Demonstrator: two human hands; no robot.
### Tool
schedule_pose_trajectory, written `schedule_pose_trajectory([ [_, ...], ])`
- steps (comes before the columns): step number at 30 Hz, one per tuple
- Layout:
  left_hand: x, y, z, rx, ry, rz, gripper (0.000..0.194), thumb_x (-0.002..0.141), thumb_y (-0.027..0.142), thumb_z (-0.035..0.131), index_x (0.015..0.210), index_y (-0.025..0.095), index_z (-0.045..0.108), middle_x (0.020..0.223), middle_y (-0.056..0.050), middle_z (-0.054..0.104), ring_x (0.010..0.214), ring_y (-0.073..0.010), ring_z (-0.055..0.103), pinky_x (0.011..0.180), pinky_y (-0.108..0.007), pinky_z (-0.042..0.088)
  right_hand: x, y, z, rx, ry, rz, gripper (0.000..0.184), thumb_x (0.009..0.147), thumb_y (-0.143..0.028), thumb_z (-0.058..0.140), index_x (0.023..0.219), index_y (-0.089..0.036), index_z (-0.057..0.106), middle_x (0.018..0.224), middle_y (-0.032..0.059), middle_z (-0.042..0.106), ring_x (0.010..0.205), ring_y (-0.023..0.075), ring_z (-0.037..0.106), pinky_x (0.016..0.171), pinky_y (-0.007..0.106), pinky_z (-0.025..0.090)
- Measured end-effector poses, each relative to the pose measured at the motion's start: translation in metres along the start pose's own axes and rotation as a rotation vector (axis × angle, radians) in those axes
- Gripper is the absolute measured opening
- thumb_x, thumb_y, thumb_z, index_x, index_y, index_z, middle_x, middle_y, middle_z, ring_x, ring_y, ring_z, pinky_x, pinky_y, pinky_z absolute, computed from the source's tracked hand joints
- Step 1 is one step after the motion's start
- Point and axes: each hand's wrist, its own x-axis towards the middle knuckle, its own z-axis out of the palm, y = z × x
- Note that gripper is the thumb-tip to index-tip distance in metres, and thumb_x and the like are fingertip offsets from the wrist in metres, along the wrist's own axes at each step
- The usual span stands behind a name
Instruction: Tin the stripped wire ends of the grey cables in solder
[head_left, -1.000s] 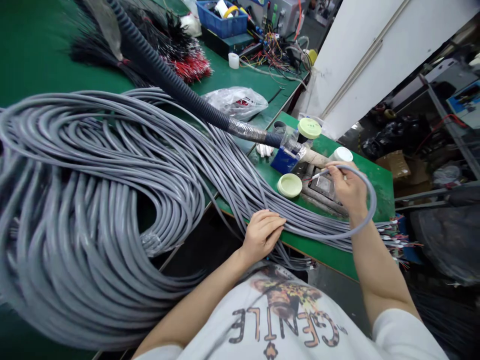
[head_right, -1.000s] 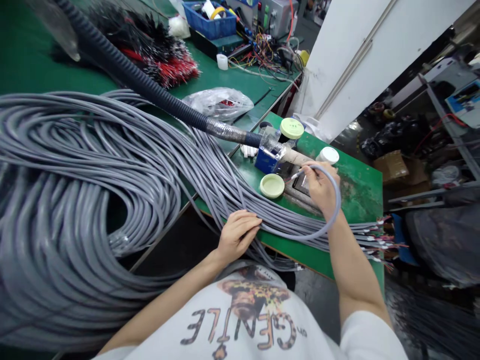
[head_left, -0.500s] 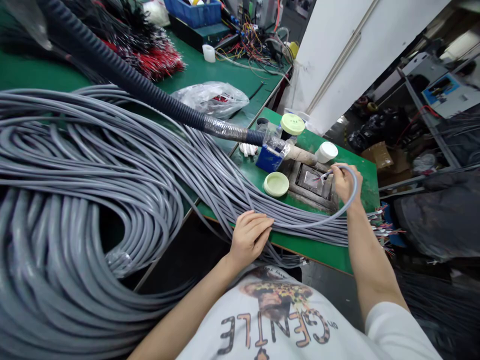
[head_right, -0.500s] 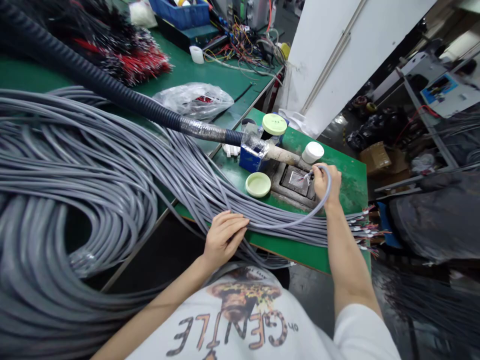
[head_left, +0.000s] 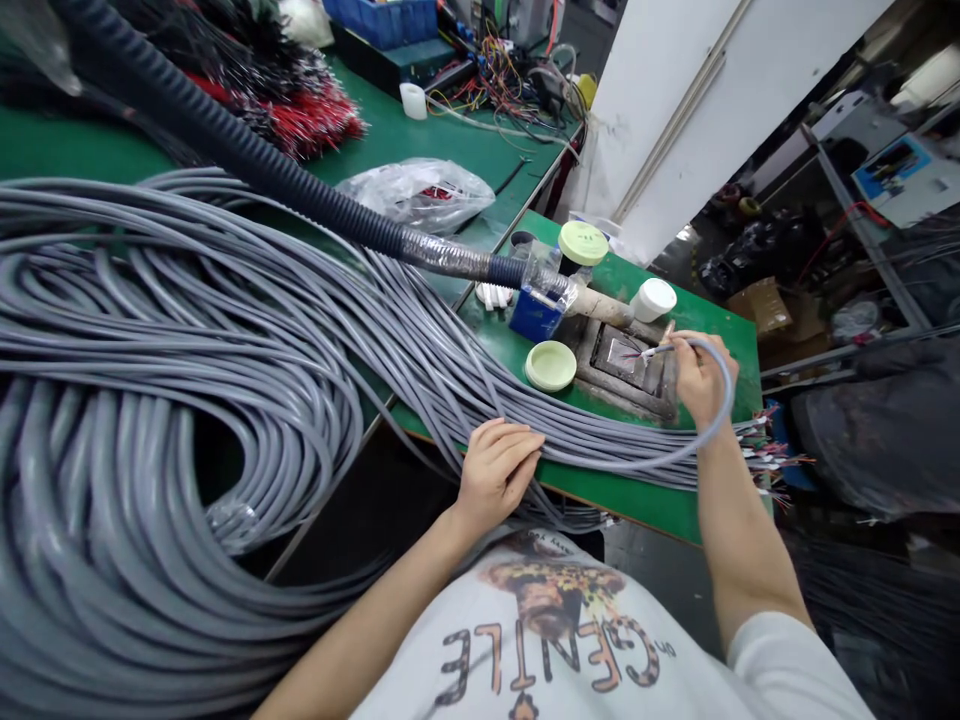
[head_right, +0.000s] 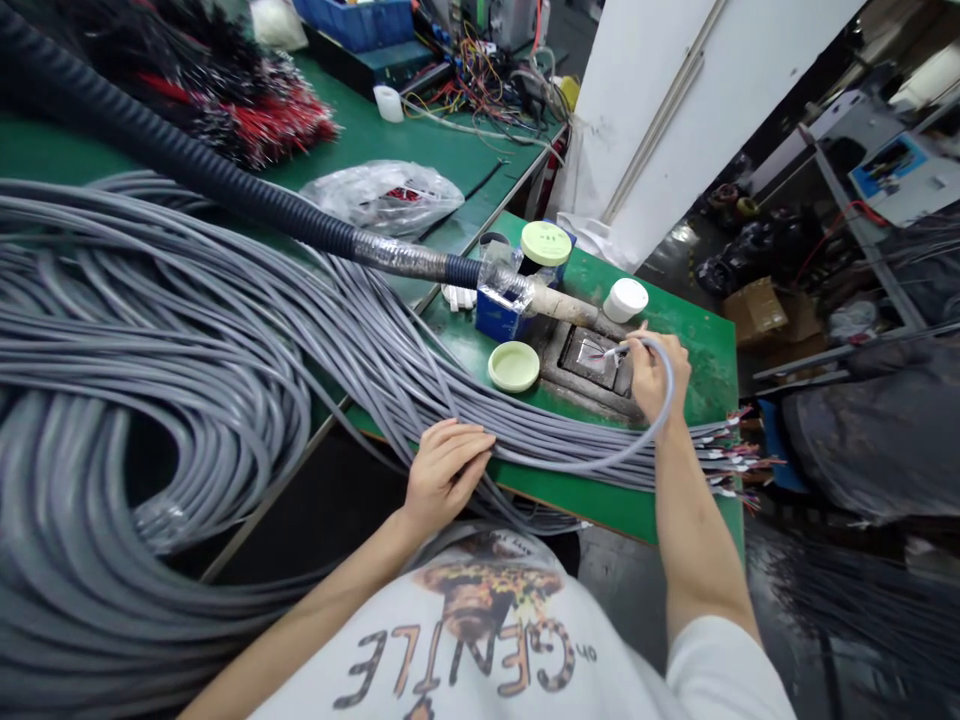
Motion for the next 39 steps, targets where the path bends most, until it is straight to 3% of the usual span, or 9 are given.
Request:
schedule_pose_trajectory([
  [4, 0.007, 0.015, 0.001, -0.2, 0.031, -0.08, 0.026, 0.084, 0.014, 0.062, 0.106, 0.024, 0.069, 0.093, -0.004, 0.074, 0.094, -0.0201, 0.064, 0.091, -0.039, 0.045, -0.036, -0.049, -0.034, 0.29, -0.025, -0.141, 0.025, 0.089, -0.023, 0.054, 0.109, -0.031, 0.067, 0.106, 0.0049, 0.07, 0.1, 0.0243, 0.063, 0.087, 0.042, 0.05],
  [7, 0.018, 0.034, 0.007, -0.527, -0.086, -0.246, 0.023, 0.089, 0.022, 0.057, 0.108, 0.022, 0.071, 0.097, -0.008, 0.074, 0.092, -0.0202, 0.064, 0.086, -0.036, 0.048, -0.07, -0.069, -0.041, 0.374, -0.059, -0.367, 0.039, 0.086, -0.023, 0.058, 0.121, -0.039, 0.061, 0.111, 0.0009, 0.071, 0.104, 0.0265, 0.061, 0.085, 0.047, 0.052],
  [10, 0.029, 0.05, 0.017, -0.826, -0.239, -0.51, 0.032, 0.09, 0.035, 0.056, 0.113, 0.018, 0.07, 0.101, -0.01, 0.073, 0.096, -0.0215, 0.064, 0.087, -0.034, 0.049, -0.099, -0.072, -0.039, 0.329, -0.101, -0.517, 0.049, 0.084, -0.022, 0.063, 0.129, -0.04, 0.055, 0.114, -0.001, 0.071, 0.107, 0.0266, 0.06, 0.089, 0.051, 0.051],
  [15, 0.036, 0.063, 0.026, -1.034, -0.249, -0.718, 0.042, 0.087, 0.047, 0.057, 0.105, 0.013, 0.073, 0.092, -0.01, 0.075, 0.085, -0.0205, 0.066, 0.082, -0.03, 0.05, -0.13, -0.064, -0.037, 0.289, -0.204, -0.631, 0.049, 0.081, -0.017, 0.067, 0.126, -0.033, 0.058, 0.116, 0.0022, 0.07, 0.114, 0.0255, 0.057, 0.094, 0.051, 0.049],
  [19, 0.032, 0.065, 0.026, -1.067, -0.236, -0.747, 0.042, 0.083, 0.048, 0.062, 0.097, 0.011, 0.076, 0.091, -0.012, 0.075, 0.082, -0.0203, 0.067, 0.079, -0.03, 0.051, -0.145, -0.062, -0.031, 0.408, -0.152, -0.572, 0.039, 0.085, -0.017, 0.063, 0.123, -0.029, 0.061, 0.112, 0.0043, 0.071, 0.112, 0.0244, 0.06, 0.091, 0.051, 0.05],
  [25, 0.029, 0.065, 0.028, -1.107, -0.237, -0.745, 0.036, 0.081, 0.046, 0.065, 0.083, 0.012, 0.077, 0.093, -0.012, 0.074, 0.094, -0.0237, 0.066, 0.082, -0.03, 0.052, -0.156, -0.076, -0.023, 0.659, -0.054, -0.39, 0.033, 0.09, -0.02, 0.054, 0.122, -0.024, 0.061, 0.11, 0.0097, 0.07, 0.104, 0.0268, 0.064, 0.083, 0.052, 0.054],
  [34, 0.03, 0.068, 0.032, -1.105, -0.214, -0.764, 0.034, 0.08, 0.044, 0.066, 0.079, 0.012, 0.077, 0.093, -0.011, 0.074, 0.086, -0.0197, 0.066, 0.077, -0.027, 0.052, -0.167, -0.083, -0.02, 0.728, -0.019, -0.224, 0.033, 0.089, -0.019, 0.053, 0.12, -0.026, 0.063, 0.113, 0.0107, 0.069, 0.102, 0.0288, 0.064, 0.082, 0.053, 0.052],
  [39, 0.03, 0.068, 0.031, -1.08, -0.222, -0.75, 0.034, 0.08, 0.044, 0.067, 0.081, 0.012, 0.077, 0.091, -0.012, 0.074, 0.091, -0.0223, 0.066, 0.078, -0.028, 0.052, -0.167, -0.084, -0.021, 0.72, -0.042, -0.221, 0.036, 0.089, -0.017, 0.052, 0.123, -0.027, 0.062, 0.113, 0.0094, 0.069, 0.102, 0.0271, 0.064, 0.086, 0.05, 0.052],
])
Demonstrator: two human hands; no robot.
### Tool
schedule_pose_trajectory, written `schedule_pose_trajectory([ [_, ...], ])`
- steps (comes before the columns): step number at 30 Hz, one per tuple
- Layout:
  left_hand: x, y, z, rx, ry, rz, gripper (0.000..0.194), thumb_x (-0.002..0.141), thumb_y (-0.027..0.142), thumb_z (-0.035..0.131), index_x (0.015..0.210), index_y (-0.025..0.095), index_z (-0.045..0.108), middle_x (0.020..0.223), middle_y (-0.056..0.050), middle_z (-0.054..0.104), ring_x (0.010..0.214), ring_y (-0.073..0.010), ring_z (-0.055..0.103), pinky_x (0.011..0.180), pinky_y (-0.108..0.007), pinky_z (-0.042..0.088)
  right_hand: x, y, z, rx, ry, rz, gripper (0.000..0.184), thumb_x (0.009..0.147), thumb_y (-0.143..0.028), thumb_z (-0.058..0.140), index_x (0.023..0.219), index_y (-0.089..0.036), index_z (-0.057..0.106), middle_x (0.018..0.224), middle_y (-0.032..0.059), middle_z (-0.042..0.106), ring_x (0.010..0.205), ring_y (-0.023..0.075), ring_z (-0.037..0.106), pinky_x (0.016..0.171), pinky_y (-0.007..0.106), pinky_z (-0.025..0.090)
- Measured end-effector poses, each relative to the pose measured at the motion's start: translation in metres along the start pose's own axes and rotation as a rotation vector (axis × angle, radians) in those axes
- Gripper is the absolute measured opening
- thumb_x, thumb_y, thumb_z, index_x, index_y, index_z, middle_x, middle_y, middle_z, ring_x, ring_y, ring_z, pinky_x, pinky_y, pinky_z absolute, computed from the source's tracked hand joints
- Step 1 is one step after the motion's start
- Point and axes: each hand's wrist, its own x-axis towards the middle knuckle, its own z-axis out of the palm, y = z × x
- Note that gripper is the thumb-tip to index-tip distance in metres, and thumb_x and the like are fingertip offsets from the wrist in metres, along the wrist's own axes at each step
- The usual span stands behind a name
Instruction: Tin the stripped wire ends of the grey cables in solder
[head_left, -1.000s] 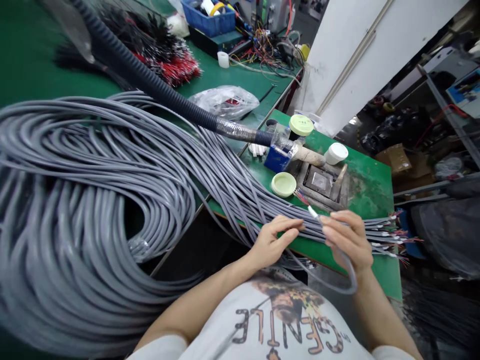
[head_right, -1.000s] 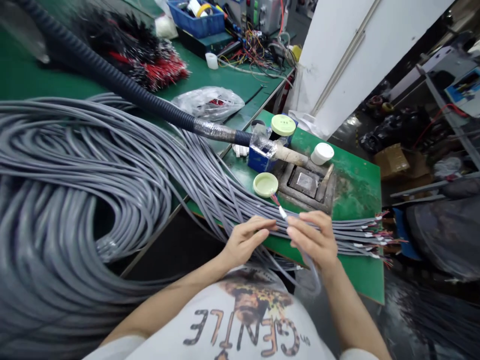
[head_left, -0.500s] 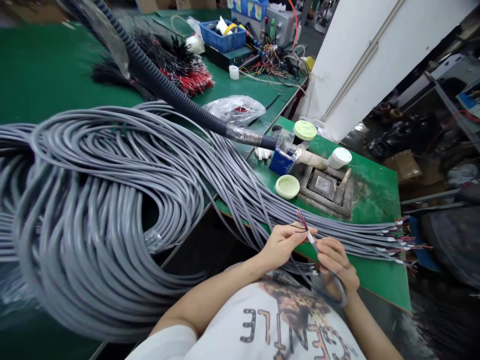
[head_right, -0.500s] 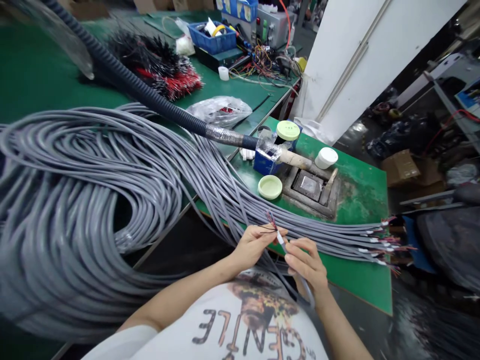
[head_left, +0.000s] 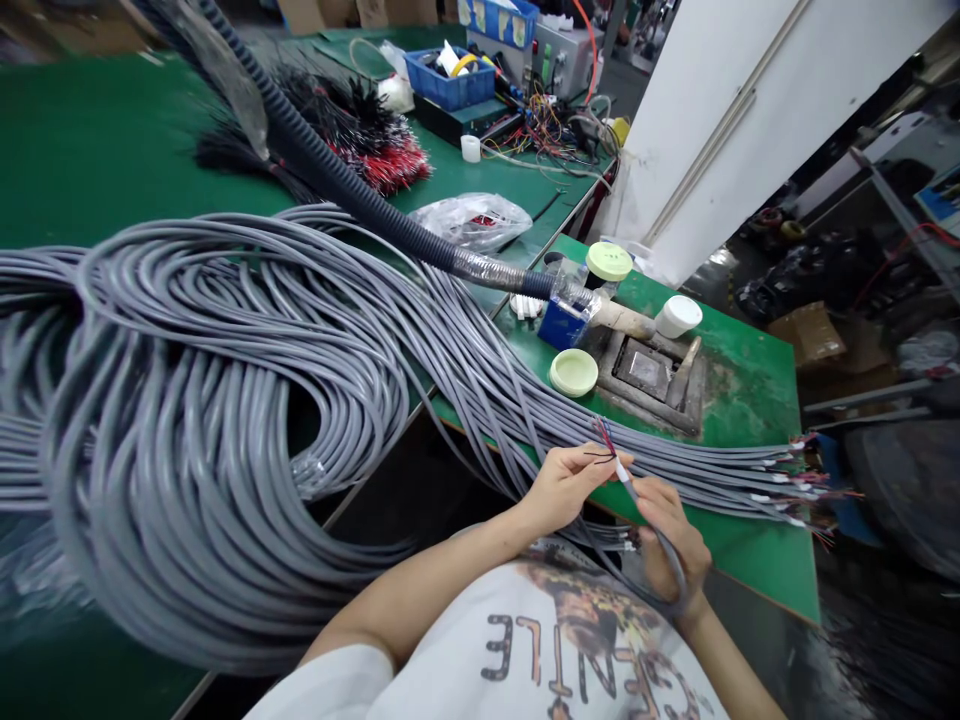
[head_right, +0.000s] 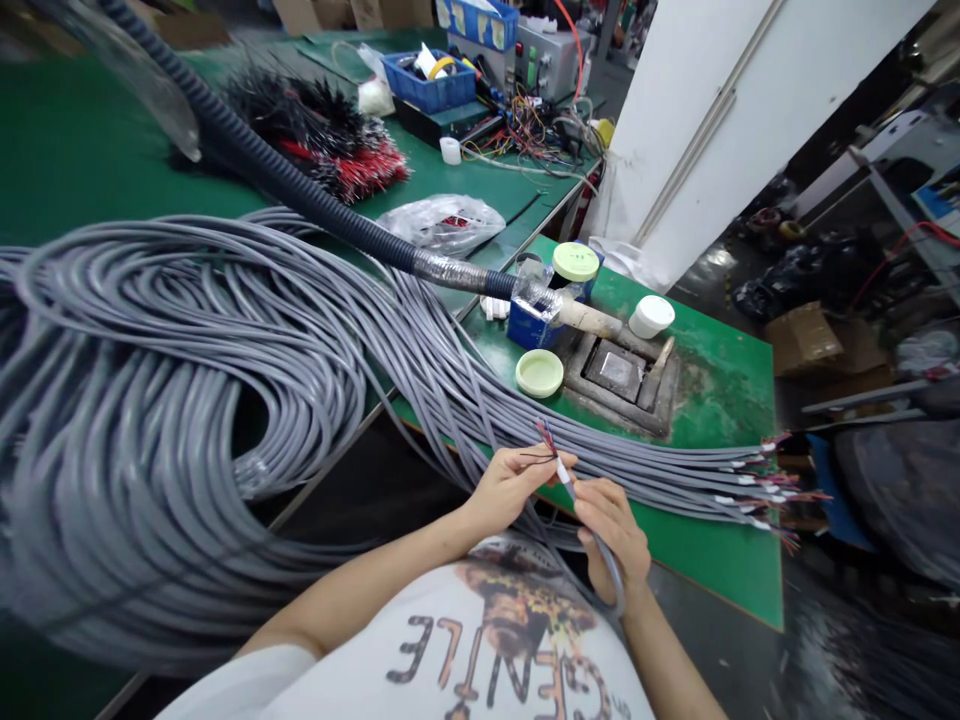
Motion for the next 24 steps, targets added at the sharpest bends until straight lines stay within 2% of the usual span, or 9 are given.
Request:
schedule_pose_trajectory([
  [8, -0.004, 0.003, -0.008, 0.094, -0.065, 0.037, 0.033, 0.081, 0.043, 0.066, 0.09, 0.013, 0.077, 0.087, -0.011, 0.074, 0.089, -0.0227, 0.066, 0.084, -0.032, 0.05, -0.002, 0.003, -0.01, -0.102, -0.114, -0.134, 0.041, 0.088, -0.015, 0.055, 0.127, -0.026, 0.058, 0.113, 0.009, 0.07, 0.106, 0.0264, 0.063, 0.085, 0.051, 0.053],
  [12, -0.007, -0.006, -0.016, 0.035, -0.118, 0.041, 0.033, 0.083, 0.041, 0.065, 0.099, 0.014, 0.075, 0.087, -0.01, 0.073, 0.083, -0.0199, 0.066, 0.082, -0.031, 0.05, -0.005, 0.002, -0.019, -0.24, -0.239, -0.19, 0.044, 0.087, -0.015, 0.058, 0.13, -0.028, 0.055, 0.112, 0.005, 0.071, 0.112, 0.0231, 0.061, 0.092, 0.048, 0.05],
  [15, -0.01, -0.014, -0.021, -0.009, -0.106, 0.016, 0.036, 0.081, 0.043, 0.066, 0.101, 0.014, 0.074, 0.089, -0.01, 0.072, 0.082, -0.0199, 0.065, 0.081, -0.032, 0.049, -0.006, 0.001, -0.023, -0.292, -0.288, -0.233, 0.045, 0.086, -0.013, 0.059, 0.129, -0.028, 0.056, 0.113, 0.0041, 0.071, 0.116, 0.0225, 0.058, 0.095, 0.047, 0.048],
  [17, -0.011, -0.016, -0.021, -0.037, -0.086, -0.014, 0.036, 0.079, 0.043, 0.068, 0.096, 0.013, 0.075, 0.086, -0.01, 0.072, 0.079, -0.02, 0.065, 0.079, -0.033, 0.048, -0.005, 0.0, -0.024, -0.31, -0.302, -0.243, 0.044, 0.086, -0.012, 0.06, 0.127, -0.027, 0.057, 0.115, 0.0042, 0.071, 0.118, 0.0224, 0.056, 0.096, 0.047, 0.047],
  [20, -0.007, -0.014, -0.016, -0.113, -0.072, -0.039, 0.03, 0.077, 0.042, 0.068, 0.077, 0.013, 0.074, 0.072, -0.007, 0.068, 0.07, -0.0172, 0.061, 0.072, -0.03, 0.046, -0.004, -0.004, -0.023, -0.335, -0.33, -0.266, 0.042, 0.086, -0.012, 0.06, 0.125, -0.026, 0.058, 0.116, 0.0042, 0.07, 0.12, 0.0214, 0.053, 0.098, 0.046, 0.046],
  [22, -0.001, -0.013, -0.006, -0.163, -0.104, -0.067, 0.031, 0.074, 0.04, 0.067, 0.061, 0.012, 0.07, 0.06, -0.005, 0.062, 0.062, -0.0144, 0.056, 0.065, -0.028, 0.043, -0.007, -0.009, -0.023, -0.356, -0.35, -0.279, 0.04, 0.086, -0.011, 0.06, 0.123, -0.026, 0.06, 0.116, 0.004, 0.07, 0.12, 0.0207, 0.053, 0.099, 0.045, 0.046],
  [24, 0.007, -0.013, 0.007, -0.174, -0.175, -0.167, 0.034, 0.072, 0.039, 0.066, 0.052, 0.012, 0.065, 0.052, -0.003, 0.056, 0.056, -0.0125, 0.051, 0.06, -0.026, 0.04, -0.014, -0.015, -0.026, -0.395, -0.35, -0.267, 0.038, 0.086, -0.012, 0.06, 0.121, -0.029, 0.062, 0.117, 0.0033, 0.069, 0.117, 0.0199, 0.054, 0.099, 0.044, 0.046],
])
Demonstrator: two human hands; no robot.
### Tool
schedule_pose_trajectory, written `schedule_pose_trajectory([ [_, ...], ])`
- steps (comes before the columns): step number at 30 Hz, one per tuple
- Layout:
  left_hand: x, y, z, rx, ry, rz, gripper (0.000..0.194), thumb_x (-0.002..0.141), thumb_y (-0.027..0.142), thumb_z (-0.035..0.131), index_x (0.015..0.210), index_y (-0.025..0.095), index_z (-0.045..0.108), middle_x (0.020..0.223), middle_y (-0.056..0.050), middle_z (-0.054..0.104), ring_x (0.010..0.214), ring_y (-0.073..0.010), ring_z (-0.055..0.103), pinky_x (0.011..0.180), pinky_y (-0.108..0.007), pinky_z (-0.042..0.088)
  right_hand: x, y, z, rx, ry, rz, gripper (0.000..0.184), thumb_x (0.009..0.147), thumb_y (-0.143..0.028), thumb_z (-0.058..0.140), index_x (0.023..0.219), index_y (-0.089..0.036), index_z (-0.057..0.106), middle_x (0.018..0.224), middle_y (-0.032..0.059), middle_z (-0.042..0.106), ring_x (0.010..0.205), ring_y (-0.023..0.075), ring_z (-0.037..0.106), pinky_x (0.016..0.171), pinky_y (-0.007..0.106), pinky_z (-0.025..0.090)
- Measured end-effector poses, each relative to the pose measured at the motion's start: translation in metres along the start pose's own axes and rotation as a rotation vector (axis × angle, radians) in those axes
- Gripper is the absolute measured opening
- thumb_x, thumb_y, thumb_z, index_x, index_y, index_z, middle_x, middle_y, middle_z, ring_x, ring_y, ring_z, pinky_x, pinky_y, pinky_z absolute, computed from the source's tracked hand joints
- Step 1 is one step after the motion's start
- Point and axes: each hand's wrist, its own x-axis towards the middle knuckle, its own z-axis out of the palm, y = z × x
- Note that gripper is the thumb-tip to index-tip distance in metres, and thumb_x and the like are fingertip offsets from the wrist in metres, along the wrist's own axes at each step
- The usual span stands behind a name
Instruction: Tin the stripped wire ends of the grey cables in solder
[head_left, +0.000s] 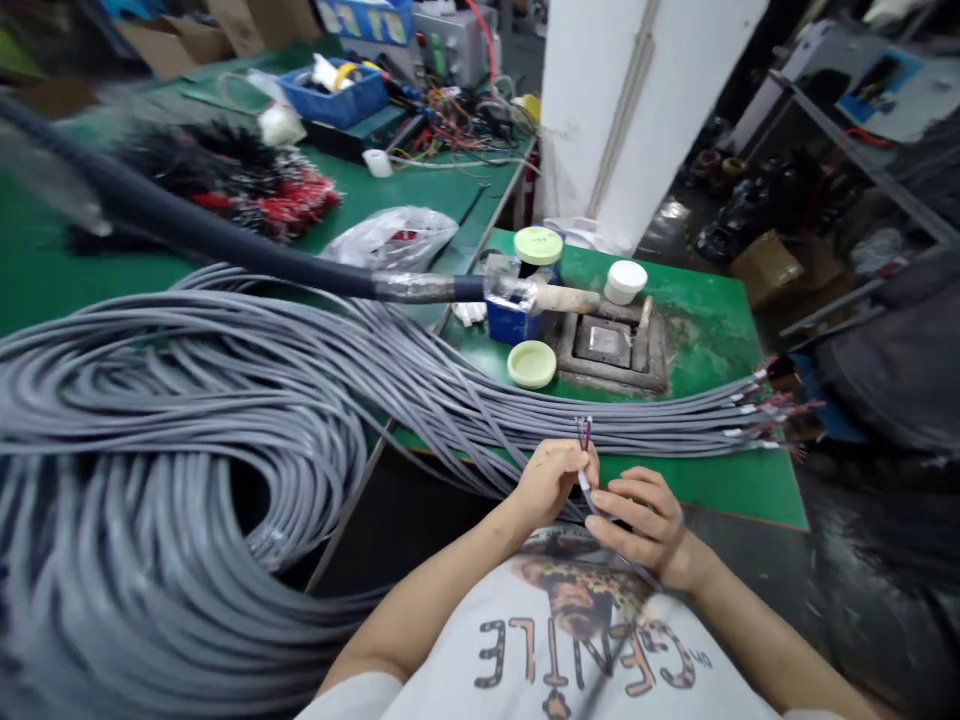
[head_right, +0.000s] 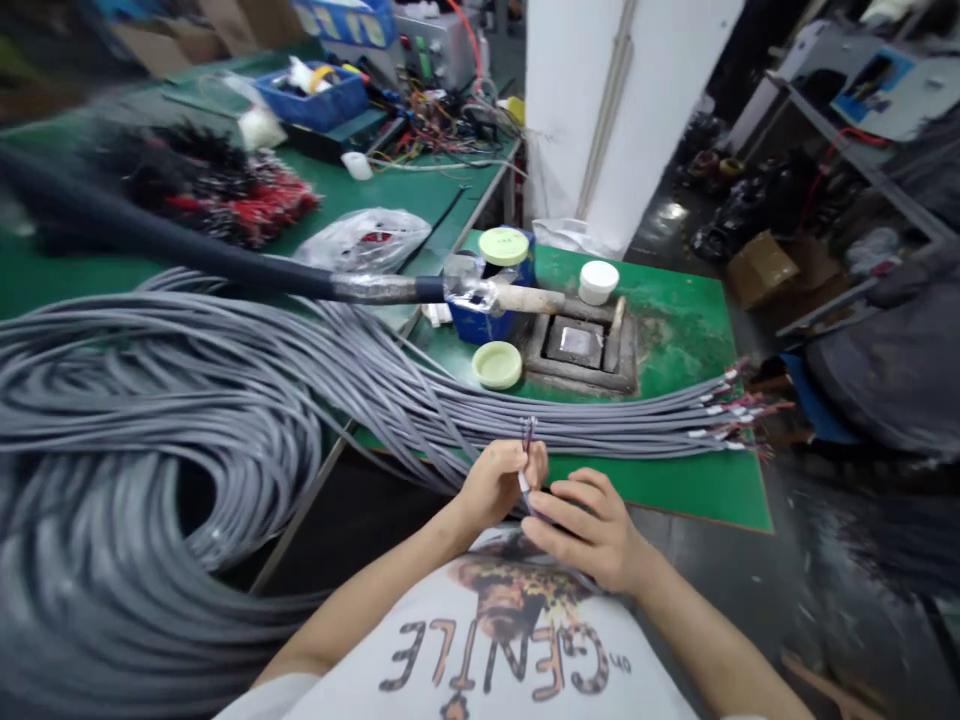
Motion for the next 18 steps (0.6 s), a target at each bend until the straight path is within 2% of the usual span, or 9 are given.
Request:
schedule_pose_trajectory([
  [3, 0.017, -0.006, 0.02, 0.088, -0.087, -0.232, 0.045, 0.077, 0.047, 0.061, 0.049, 0.012, 0.062, 0.048, -0.003, 0.054, 0.049, -0.0116, 0.049, 0.055, -0.026, 0.039, -0.025, -0.011, -0.011, -0.109, 0.027, 0.115, 0.038, 0.084, -0.015, 0.063, 0.116, -0.034, 0.064, 0.114, 0.0024, 0.067, 0.109, 0.0199, 0.058, 0.098, 0.044, 0.047],
  [5, 0.025, -0.009, 0.029, 0.257, -0.158, -0.278, 0.052, 0.083, 0.054, 0.053, 0.057, 0.012, 0.067, 0.054, -0.006, 0.061, 0.053, -0.0136, 0.054, 0.059, -0.028, 0.043, -0.053, -0.02, -0.022, -0.222, 0.095, 0.261, 0.04, 0.079, -0.016, 0.066, 0.114, -0.036, 0.064, 0.11, 0.0028, 0.064, 0.106, 0.0217, 0.059, 0.095, 0.045, 0.048],
  [6, 0.029, -0.01, 0.032, 0.389, -0.202, -0.236, 0.052, 0.086, 0.054, 0.05, 0.065, 0.012, 0.07, 0.062, -0.008, 0.066, 0.059, -0.0152, 0.057, 0.064, -0.029, 0.046, -0.07, -0.026, -0.028, -0.298, 0.145, 0.359, 0.04, 0.078, -0.015, 0.067, 0.112, -0.035, 0.065, 0.108, 0.0033, 0.063, 0.105, 0.023, 0.058, 0.094, 0.046, 0.048],
  [8, 0.034, -0.01, 0.032, 0.712, -0.283, -0.037, 0.042, 0.089, 0.049, 0.05, 0.084, 0.014, 0.074, 0.082, -0.009, 0.072, 0.075, -0.0183, 0.062, 0.075, -0.032, 0.047, -0.106, -0.038, -0.04, -0.481, 0.224, 0.591, 0.036, 0.077, -0.013, 0.066, 0.107, -0.032, 0.067, 0.106, 0.0057, 0.061, 0.104, 0.0254, 0.057, 0.091, 0.046, 0.047],
  [11, 0.038, -0.015, 0.027, 1.217, -0.376, 0.262, 0.027, 0.091, 0.036, 0.053, 0.097, 0.018, 0.072, 0.095, -0.009, 0.072, 0.089, -0.0201, 0.06, 0.086, -0.035, 0.044, -0.147, -0.054, -0.05, -0.655, 0.145, 0.905, 0.033, 0.083, -0.014, 0.056, 0.113, -0.024, 0.065, 0.102, 0.0105, 0.061, 0.097, 0.0255, 0.058, 0.088, 0.045, 0.045],
  [14, 0.036, -0.027, 0.03, 1.653, -0.454, 0.356, 0.024, 0.092, 0.029, 0.05, 0.104, 0.017, 0.068, 0.098, -0.01, 0.069, 0.096, -0.0237, 0.057, 0.085, -0.039, 0.041, -0.154, -0.062, -0.043, -0.483, 0.087, 1.071, 0.034, 0.088, -0.02, 0.051, 0.121, -0.019, 0.059, 0.096, 0.0098, 0.064, 0.09, 0.0229, 0.06, 0.083, 0.041, 0.047],
  [16, 0.032, -0.038, 0.036, 1.851, -0.481, 0.382, 0.03, 0.091, 0.029, 0.052, 0.116, 0.015, 0.061, 0.105, -0.012, 0.065, 0.1, -0.0261, 0.054, 0.084, -0.04, 0.04, -0.143, -0.061, -0.031, -0.265, 0.092, 1.107, 0.031, 0.09, -0.022, 0.049, 0.119, -0.02, 0.059, 0.093, 0.0075, 0.066, 0.085, 0.0202, 0.062, 0.08, 0.036, 0.05],
  [18, 0.029, -0.047, 0.044, 1.953, -0.5, 0.399, 0.041, 0.09, 0.031, 0.053, 0.127, 0.012, 0.052, 0.111, -0.014, 0.061, 0.102, -0.0268, 0.052, 0.082, -0.04, 0.04, -0.125, -0.055, -0.019, -0.05, 0.109, 1.121, 0.028, 0.091, -0.024, 0.048, 0.116, -0.019, 0.06, 0.093, 0.0069, 0.067, 0.081, 0.0175, 0.063, 0.075, 0.031, 0.052],
])
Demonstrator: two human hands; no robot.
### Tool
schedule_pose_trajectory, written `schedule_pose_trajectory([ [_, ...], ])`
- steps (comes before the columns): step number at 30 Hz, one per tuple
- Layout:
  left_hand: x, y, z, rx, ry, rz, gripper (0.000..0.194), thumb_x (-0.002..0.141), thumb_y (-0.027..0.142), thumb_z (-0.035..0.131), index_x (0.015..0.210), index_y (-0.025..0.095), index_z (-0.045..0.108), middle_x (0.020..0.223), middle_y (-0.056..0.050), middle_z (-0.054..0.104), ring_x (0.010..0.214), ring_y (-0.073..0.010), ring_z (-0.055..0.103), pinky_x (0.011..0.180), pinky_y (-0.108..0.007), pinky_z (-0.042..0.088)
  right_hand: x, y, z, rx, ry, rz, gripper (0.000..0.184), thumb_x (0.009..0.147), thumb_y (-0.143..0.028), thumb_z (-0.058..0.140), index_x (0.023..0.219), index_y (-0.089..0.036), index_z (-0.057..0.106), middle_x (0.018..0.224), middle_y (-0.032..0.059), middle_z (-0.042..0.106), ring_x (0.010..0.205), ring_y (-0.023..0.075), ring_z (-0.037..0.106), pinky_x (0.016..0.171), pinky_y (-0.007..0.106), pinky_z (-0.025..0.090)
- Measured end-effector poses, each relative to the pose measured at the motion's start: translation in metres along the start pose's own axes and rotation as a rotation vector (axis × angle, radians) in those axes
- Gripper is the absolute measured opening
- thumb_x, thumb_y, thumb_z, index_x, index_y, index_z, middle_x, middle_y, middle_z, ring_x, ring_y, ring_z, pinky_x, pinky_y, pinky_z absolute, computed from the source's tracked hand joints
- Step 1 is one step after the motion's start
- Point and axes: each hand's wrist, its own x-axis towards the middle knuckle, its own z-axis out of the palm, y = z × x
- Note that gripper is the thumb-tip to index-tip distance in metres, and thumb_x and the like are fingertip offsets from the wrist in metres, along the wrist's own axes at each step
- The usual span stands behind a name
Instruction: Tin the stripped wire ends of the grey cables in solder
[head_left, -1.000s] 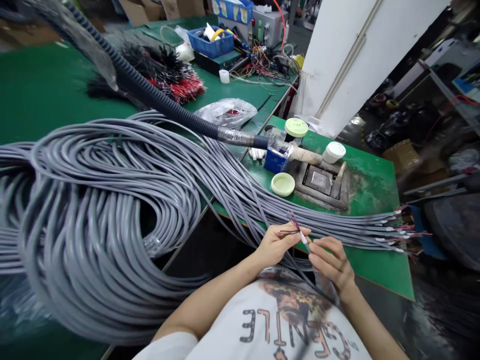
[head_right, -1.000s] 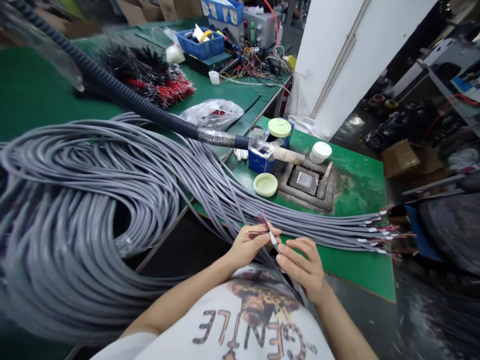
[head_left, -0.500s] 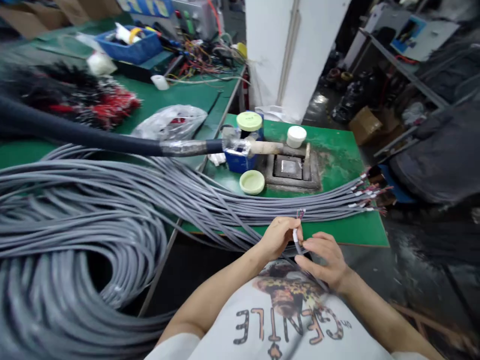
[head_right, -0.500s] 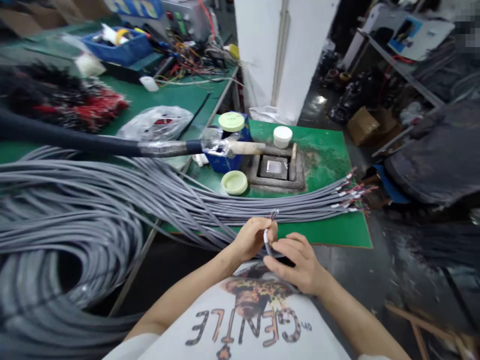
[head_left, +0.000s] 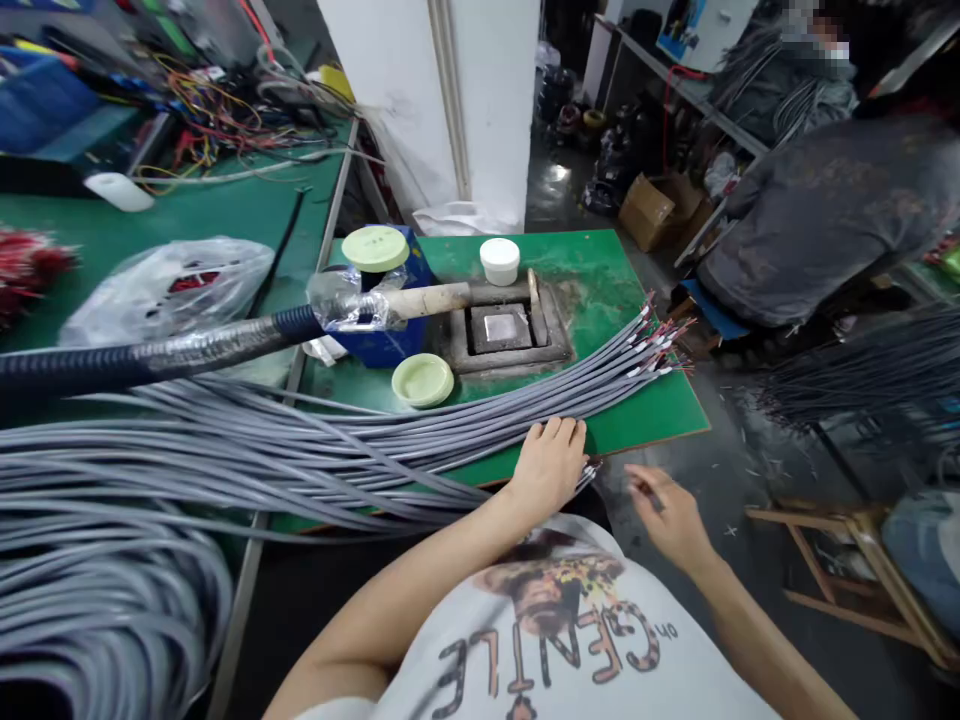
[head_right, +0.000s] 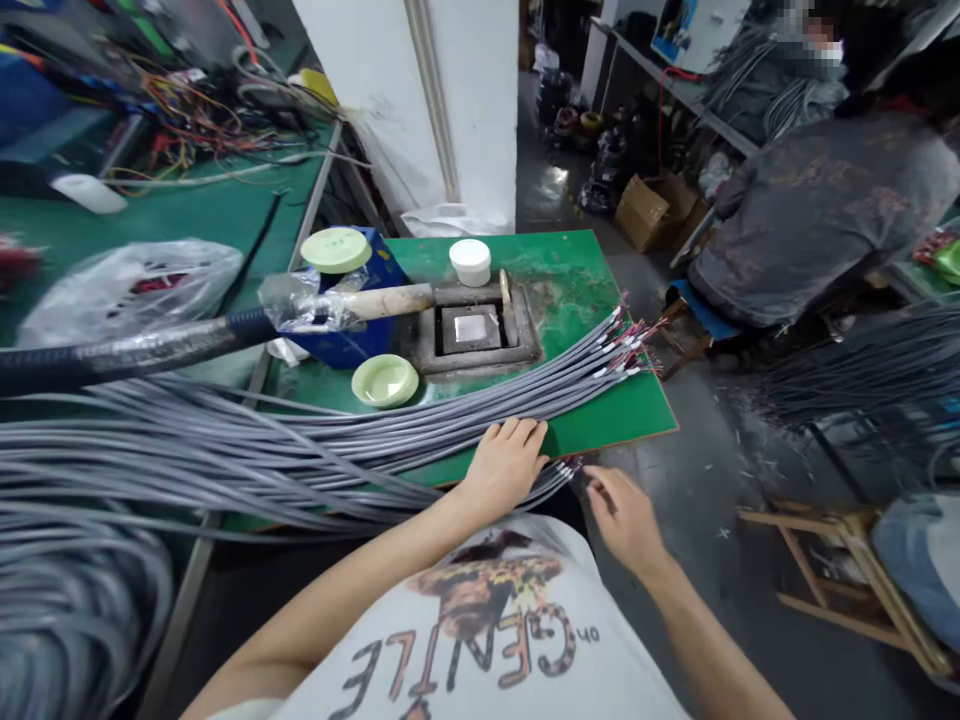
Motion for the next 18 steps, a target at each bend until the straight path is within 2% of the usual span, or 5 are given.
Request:
schedule_pose_trajectory([
  [2, 0.005, 0.008, 0.002, 0.046, -0.007, 0.006, 0.047, 0.09, 0.034, 0.053, 0.13, 0.01, 0.046, 0.112, -0.014, 0.058, 0.101, -0.027, 0.051, 0.08, -0.04, 0.04, 0.012, -0.01, 0.012, 0.164, -0.079, 0.031, 0.028, 0.091, -0.025, 0.048, 0.115, -0.018, 0.061, 0.096, 0.0071, 0.068, 0.08, 0.016, 0.064, 0.072, 0.029, 0.053],
  [5, 0.016, 0.012, 0.003, 0.081, -0.001, 0.006, 0.041, 0.09, 0.036, 0.053, 0.121, 0.009, 0.051, 0.106, -0.013, 0.057, 0.098, -0.0272, 0.05, 0.078, -0.04, 0.04, 0.025, -0.015, 0.022, 0.337, -0.152, 0.115, 0.027, 0.088, -0.027, 0.051, 0.11, -0.018, 0.064, 0.097, 0.0063, 0.069, 0.081, 0.0162, 0.064, 0.071, 0.028, 0.053],
  [8, 0.028, 0.014, 0.002, 0.107, -0.004, -0.003, 0.029, 0.088, 0.034, 0.057, 0.105, 0.011, 0.056, 0.1, -0.012, 0.057, 0.096, -0.0267, 0.05, 0.078, -0.038, 0.039, 0.032, -0.012, 0.024, 0.494, -0.221, 0.267, 0.023, 0.085, -0.028, 0.055, 0.101, -0.017, 0.067, 0.084, 0.003, 0.069, 0.072, 0.0147, 0.063, 0.066, 0.027, 0.051],
  [11, 0.033, 0.017, 0.002, 0.115, -0.014, -0.001, 0.026, 0.086, 0.033, 0.06, 0.1, 0.011, 0.056, 0.097, -0.012, 0.056, 0.095, -0.0272, 0.05, 0.077, -0.038, 0.04, 0.035, -0.008, 0.023, 0.663, -0.285, 0.437, 0.025, 0.083, -0.03, 0.058, 0.102, -0.016, 0.067, 0.072, -0.0001, 0.065, 0.06, 0.0119, 0.06, 0.055, 0.024, 0.048],
  [18, 0.038, 0.021, 0.006, 0.1, -0.01, -0.005, 0.027, 0.086, 0.034, 0.06, 0.1, 0.011, 0.057, 0.096, -0.013, 0.056, 0.094, -0.0264, 0.052, 0.076, -0.037, 0.042, 0.031, -0.003, 0.029, 0.932, -0.288, 0.581, 0.033, 0.078, -0.04, 0.068, 0.098, -0.014, 0.067, 0.068, 0.001, 0.066, 0.052, 0.01, 0.059, 0.045, 0.02, 0.043],
])
